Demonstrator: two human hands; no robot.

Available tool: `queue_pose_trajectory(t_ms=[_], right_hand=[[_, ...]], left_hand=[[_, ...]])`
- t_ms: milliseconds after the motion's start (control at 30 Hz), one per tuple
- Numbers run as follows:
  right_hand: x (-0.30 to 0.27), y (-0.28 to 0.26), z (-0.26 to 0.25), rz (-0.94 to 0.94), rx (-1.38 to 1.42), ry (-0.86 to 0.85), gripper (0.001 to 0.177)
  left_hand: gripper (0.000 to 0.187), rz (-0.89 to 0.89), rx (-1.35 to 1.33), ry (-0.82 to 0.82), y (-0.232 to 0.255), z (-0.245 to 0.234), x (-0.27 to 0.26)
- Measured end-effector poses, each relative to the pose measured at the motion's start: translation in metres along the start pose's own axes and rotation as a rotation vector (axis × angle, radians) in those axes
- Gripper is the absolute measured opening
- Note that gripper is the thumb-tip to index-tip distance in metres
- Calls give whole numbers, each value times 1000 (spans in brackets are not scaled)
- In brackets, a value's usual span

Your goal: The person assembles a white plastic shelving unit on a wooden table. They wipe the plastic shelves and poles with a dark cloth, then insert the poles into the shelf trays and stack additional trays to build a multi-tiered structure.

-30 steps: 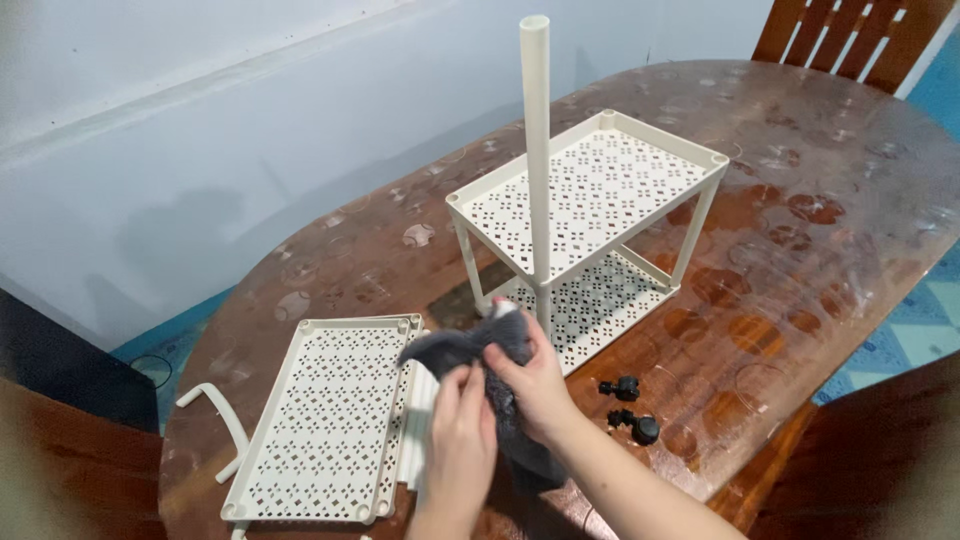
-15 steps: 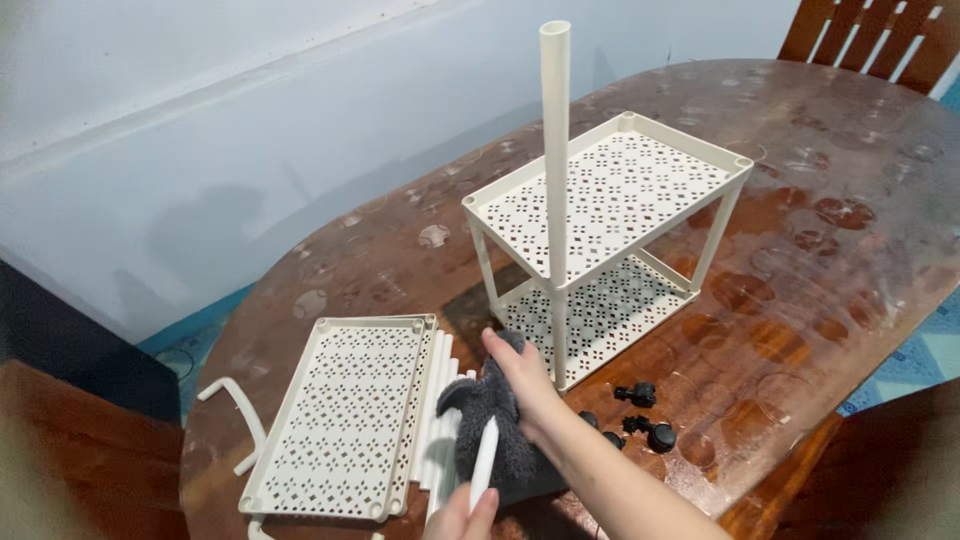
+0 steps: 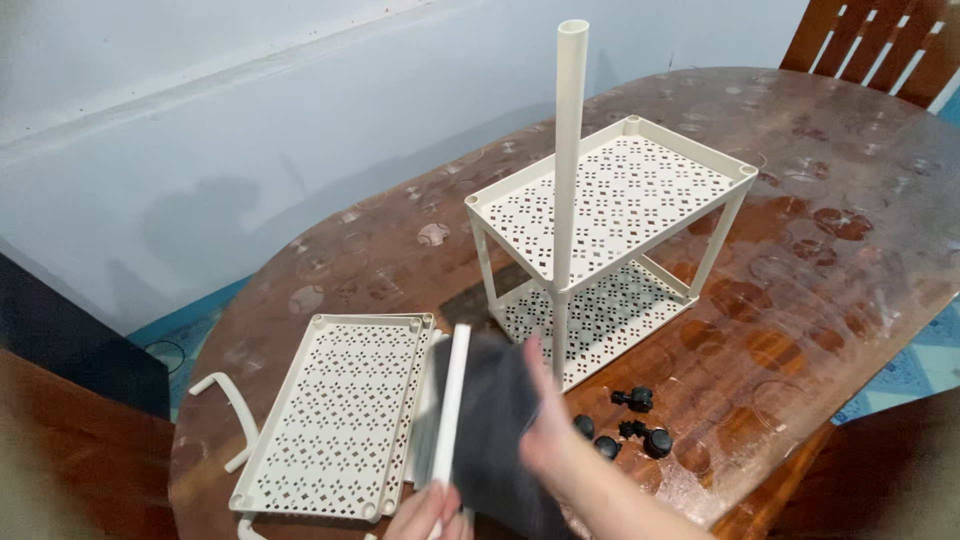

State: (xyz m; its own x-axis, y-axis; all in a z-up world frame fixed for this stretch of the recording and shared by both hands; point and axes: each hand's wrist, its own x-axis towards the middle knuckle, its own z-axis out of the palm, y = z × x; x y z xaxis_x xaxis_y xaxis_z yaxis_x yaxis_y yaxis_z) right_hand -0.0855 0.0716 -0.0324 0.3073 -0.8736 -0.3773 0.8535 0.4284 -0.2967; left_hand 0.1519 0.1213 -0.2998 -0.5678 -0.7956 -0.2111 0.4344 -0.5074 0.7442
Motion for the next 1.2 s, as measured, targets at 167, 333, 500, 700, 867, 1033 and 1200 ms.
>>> queue_pose_trajectory(t_ms=[167, 333, 500, 700, 867, 1033, 1200], right_hand=[[31, 28, -41, -211, -355, -143, 47], [44, 26, -67, -329, -609, -124, 42], [27, 44, -48, -306, -677, -235, 37], [13, 28, -33, -242, -704, -278, 42], [-2, 31, -38, -222, -804, -392, 44], [-12, 26, -39, -208, -768, -356, 45], [-4, 23, -63, -283, -752, -371, 47]], left_hand=[[52, -154, 807, 190, 63, 97, 19], [48, 40, 1028, 723, 183, 177, -4], [42, 193, 783, 339, 225, 222, 46], [52, 476, 591, 421, 223, 229, 74], [47, 789, 442, 458, 274, 209, 94], [40, 865, 303, 458, 310, 212, 105], [42, 901, 298, 444, 320, 231, 106]])
